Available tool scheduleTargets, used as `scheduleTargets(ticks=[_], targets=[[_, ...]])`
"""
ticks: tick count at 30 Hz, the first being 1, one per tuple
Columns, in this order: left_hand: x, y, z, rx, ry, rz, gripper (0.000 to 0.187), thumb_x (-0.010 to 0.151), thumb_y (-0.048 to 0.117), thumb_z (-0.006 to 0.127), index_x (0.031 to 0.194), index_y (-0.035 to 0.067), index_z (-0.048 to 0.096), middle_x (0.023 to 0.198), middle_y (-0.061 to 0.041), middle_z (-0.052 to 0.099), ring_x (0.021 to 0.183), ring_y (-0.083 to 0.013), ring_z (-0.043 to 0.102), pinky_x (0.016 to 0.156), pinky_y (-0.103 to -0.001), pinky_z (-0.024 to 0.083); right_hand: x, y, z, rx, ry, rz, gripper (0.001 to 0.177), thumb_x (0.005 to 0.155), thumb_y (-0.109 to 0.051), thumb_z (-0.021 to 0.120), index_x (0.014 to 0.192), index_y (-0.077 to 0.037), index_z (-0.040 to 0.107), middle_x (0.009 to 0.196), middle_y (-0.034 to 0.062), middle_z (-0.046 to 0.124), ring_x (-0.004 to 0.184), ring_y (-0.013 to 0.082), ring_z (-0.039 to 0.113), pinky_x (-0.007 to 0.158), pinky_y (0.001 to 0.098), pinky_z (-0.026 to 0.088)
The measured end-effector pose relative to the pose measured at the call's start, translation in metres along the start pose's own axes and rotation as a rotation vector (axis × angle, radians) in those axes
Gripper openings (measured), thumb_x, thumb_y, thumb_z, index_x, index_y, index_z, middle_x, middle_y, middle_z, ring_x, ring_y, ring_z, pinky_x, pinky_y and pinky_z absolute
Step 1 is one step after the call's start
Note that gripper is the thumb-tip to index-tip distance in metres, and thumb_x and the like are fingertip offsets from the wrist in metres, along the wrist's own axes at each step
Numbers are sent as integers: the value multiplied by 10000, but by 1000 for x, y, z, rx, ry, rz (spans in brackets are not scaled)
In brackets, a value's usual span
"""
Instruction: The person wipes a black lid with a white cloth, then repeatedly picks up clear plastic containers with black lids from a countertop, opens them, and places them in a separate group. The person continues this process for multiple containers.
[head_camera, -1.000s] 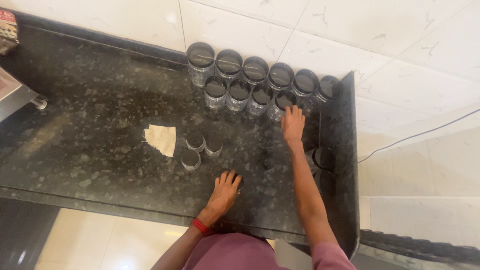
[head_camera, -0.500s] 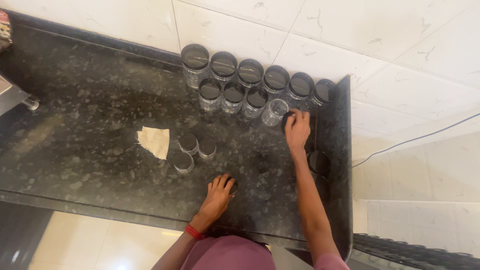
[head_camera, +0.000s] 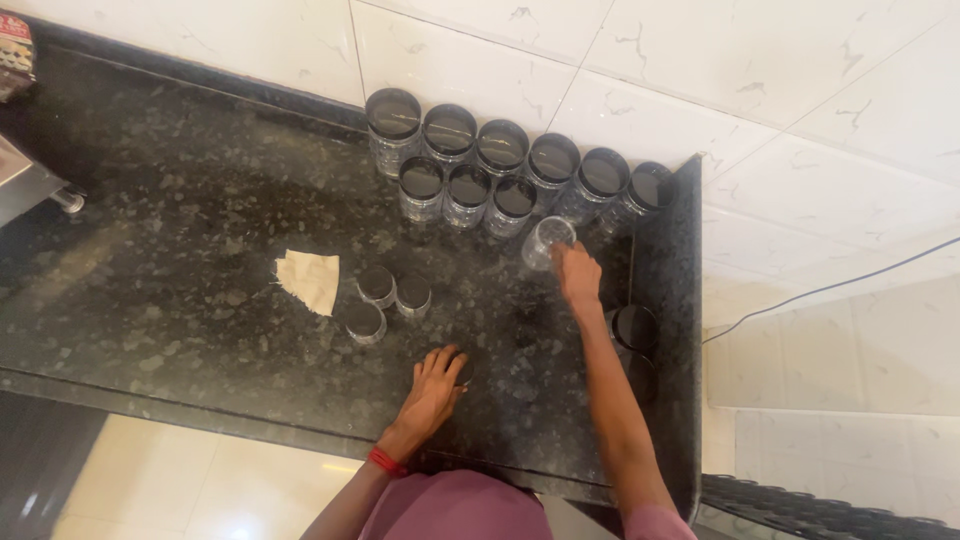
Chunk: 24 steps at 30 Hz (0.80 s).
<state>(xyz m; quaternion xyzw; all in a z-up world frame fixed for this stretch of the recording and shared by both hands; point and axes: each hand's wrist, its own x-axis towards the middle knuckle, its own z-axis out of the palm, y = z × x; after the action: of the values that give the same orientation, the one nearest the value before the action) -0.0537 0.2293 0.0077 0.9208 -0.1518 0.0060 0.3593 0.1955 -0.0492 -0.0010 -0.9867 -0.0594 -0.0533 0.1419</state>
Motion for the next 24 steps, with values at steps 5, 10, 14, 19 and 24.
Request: scheduleTargets(ticks=[5, 10, 14, 19, 24], targets=[[9, 9, -7, -100, 3, -52, 708, 805, 58, 744, 1451, 42, 454, 1431, -189, 464, 1313, -384, 433, 1027, -507, 381, -52, -15, -17, -1, -60, -92, 226, 966, -272, 631, 1161, -236, 740, 1042, 175, 659, 883, 416, 685, 762, 526, 540], [36, 25, -22, -193, 144, -58, 665, 815, 98, 778, 1423, 72, 509, 1426, -174, 500, 1312, -386, 458, 1063, -493, 389, -98, -38, -34, 74, -117, -198, 214, 962, -304, 647, 1137, -228, 745, 1048, 145, 667, 842, 386, 694, 723, 508, 549], [66, 43, -40, -285, 256, 38, 679, 805, 112, 790, 1422, 70, 509, 1447, -190, 480, 1334, -396, 449, 1105, -485, 382, -121, -50, -57, 185, -129, -169, 298, 928, -349, 694, 1170, -178, 729, 1023, 124, 685, 876, 378, 684, 734, 488, 538], [116, 56, -50, -256, 216, 181, 642, 834, 67, 757, 1429, 83, 517, 1484, -190, 485, 1385, -399, 429, 1136, -484, 359, -141, -47, -68, 467, 123, -41, 305, 913, -275, 755, 1168, -110, 732, 1074, 129, 725, 894, 315, 679, 764, 387, 540], [144, 56, -27, -83, 101, 311, 666, 827, 91, 744, 1445, 60, 497, 1457, -206, 474, 1349, -401, 443, 1097, -501, 370, -163, -13, -39, 673, 211, 271, 266, 942, -203, 737, 1183, -92, 728, 1043, 76, 759, 798, 162, 622, 751, 293, 517]])
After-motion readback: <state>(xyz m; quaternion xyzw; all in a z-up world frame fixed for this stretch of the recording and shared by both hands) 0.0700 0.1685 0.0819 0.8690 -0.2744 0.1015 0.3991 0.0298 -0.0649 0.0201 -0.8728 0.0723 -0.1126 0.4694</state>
